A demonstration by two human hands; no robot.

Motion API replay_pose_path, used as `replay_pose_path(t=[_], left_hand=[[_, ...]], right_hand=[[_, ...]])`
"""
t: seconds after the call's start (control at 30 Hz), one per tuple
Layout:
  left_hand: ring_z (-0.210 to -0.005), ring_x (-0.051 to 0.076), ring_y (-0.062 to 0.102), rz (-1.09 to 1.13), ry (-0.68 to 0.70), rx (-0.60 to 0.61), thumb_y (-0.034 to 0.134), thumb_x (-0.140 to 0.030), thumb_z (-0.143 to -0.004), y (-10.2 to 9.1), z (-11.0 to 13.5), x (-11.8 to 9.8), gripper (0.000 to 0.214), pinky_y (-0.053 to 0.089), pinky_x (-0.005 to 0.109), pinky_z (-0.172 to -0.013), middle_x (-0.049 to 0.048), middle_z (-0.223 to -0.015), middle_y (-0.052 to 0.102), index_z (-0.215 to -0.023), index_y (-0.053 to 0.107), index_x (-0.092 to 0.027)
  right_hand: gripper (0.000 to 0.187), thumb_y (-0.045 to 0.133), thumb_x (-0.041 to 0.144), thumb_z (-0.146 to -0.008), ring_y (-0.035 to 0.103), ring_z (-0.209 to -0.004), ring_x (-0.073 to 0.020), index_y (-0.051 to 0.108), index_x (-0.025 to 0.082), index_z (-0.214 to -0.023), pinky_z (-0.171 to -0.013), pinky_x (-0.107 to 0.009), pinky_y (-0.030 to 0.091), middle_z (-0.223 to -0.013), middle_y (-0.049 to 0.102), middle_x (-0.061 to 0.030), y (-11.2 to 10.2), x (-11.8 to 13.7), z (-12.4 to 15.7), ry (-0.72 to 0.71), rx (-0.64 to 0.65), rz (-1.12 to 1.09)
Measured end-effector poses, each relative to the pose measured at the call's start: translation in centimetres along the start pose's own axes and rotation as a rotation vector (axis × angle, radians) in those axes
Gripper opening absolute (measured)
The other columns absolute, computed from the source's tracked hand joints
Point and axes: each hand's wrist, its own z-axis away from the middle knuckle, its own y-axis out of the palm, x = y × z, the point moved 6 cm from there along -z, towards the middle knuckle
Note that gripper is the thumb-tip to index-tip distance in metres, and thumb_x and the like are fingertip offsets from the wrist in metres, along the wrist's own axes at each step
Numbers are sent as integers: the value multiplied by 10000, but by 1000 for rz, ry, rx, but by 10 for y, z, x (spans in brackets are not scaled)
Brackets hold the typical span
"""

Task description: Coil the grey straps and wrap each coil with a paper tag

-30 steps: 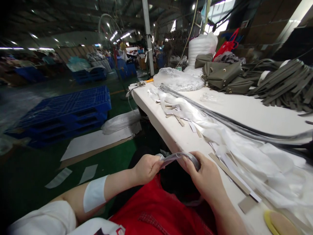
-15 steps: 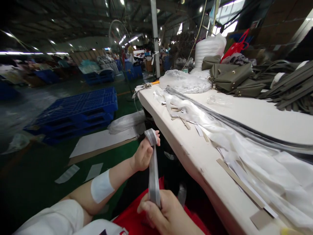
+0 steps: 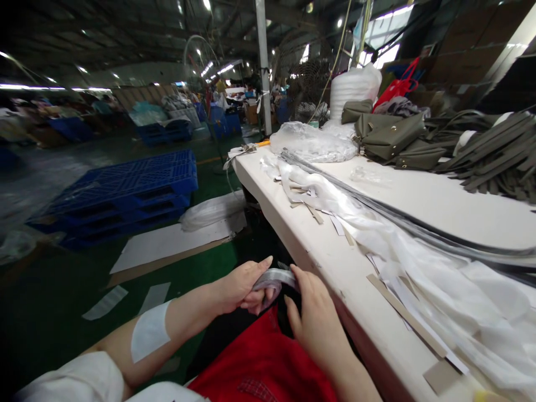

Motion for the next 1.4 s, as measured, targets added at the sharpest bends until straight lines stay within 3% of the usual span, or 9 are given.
replay_pose_path(t=[0.1, 0.23, 0.37, 0.47, 0.53, 0.7, 0.9, 1.13, 1.4], left_hand=[[-304, 52, 263, 281, 43, -16, 356, -665, -896, 1, 0, -19, 654, 460, 243, -480, -87, -359, 281, -703, 615, -97], [-576, 97, 495, 348, 496, -173, 404, -564, -929, -18, -10, -51, 509, 493, 334, -812, -20, -637, 471, -1012, 598, -101], [-778, 198, 531, -513, 828, -316, 356, -654, -895, -19, -11, -45, 593, 423, 375, -853, 85, -815, 561, -1036, 565, -117], [-669, 189, 495, -1002, 808, -243, 243, -678, -898, -7, -10, -25, 637, 407, 331, -713, 79, -698, 529, -764, 573, -150], [-590, 150, 482, -1035, 679, -170, 190, -611, -940, -4, -9, -17, 641, 387, 277, -627, 44, -608, 502, -684, 566, -159], [-395, 93, 442, -606, 178, -29, 205, -682, -911, -10, -11, -6, 732, 356, 212, -450, -7, -453, 470, -701, 633, -127], [-278, 53, 264, -121, -40, 99, 356, -786, -806, -11, -7, -4, 734, 411, 229, -416, -70, -317, 323, -645, 607, -115], [-364, 7, 315, 514, 183, 149, 822, -469, -648, 21, -21, -31, 446, 483, 179, -568, -109, -411, 349, -803, 674, -78], [-543, 79, 534, 630, 265, 75, 789, -467, -693, 52, -31, -12, 416, 467, 192, -555, -41, -571, 496, -818, 622, -107]], right_hand=[[307, 361, 250, -936, 610, -920, -210, 554, 197, -1169, -837, -340, 490, -1019, 646, -86, 39, 2, 2, 65, 94, -262], [344, 352, 414, -970, 499, -620, -141, 605, 181, -972, -588, -253, 435, -685, 534, -4, 63, 22, 15, 172, 264, -565], [368, 429, 485, -941, 452, -569, -119, 610, 168, -887, -548, -236, 391, -618, 490, 19, 20, 32, 20, 191, 206, -675], [383, 423, 499, -939, 502, -558, -130, 615, 174, -877, -550, -245, 410, -620, 555, 7, -22, 15, 15, 239, 173, -559], [389, 419, 510, -935, 566, -632, -162, 628, 190, -869, -607, -269, 441, -700, 627, -23, -38, 0, 10, 252, 211, -323], [347, 390, 463, -953, 632, -865, -248, 646, 236, -1007, -754, -351, 446, -948, 694, -74, -44, -21, 2, 166, 203, 224], [301, 371, 376, -962, 631, -740, -222, 618, 221, -886, -668, -327, 415, -799, 678, -52, -23, -35, 2, 154, 237, 209], [642, 78, 641, -935, 360, -409, -123, 426, 224, -592, -451, -272, 317, -439, 360, 31, 24, 13, -2, 341, 112, -704], [498, 215, 596, -951, 410, -431, -153, 504, 197, -1024, -435, -288, 348, -526, 440, 36, 10, 7, 15, 373, -223, -648]])
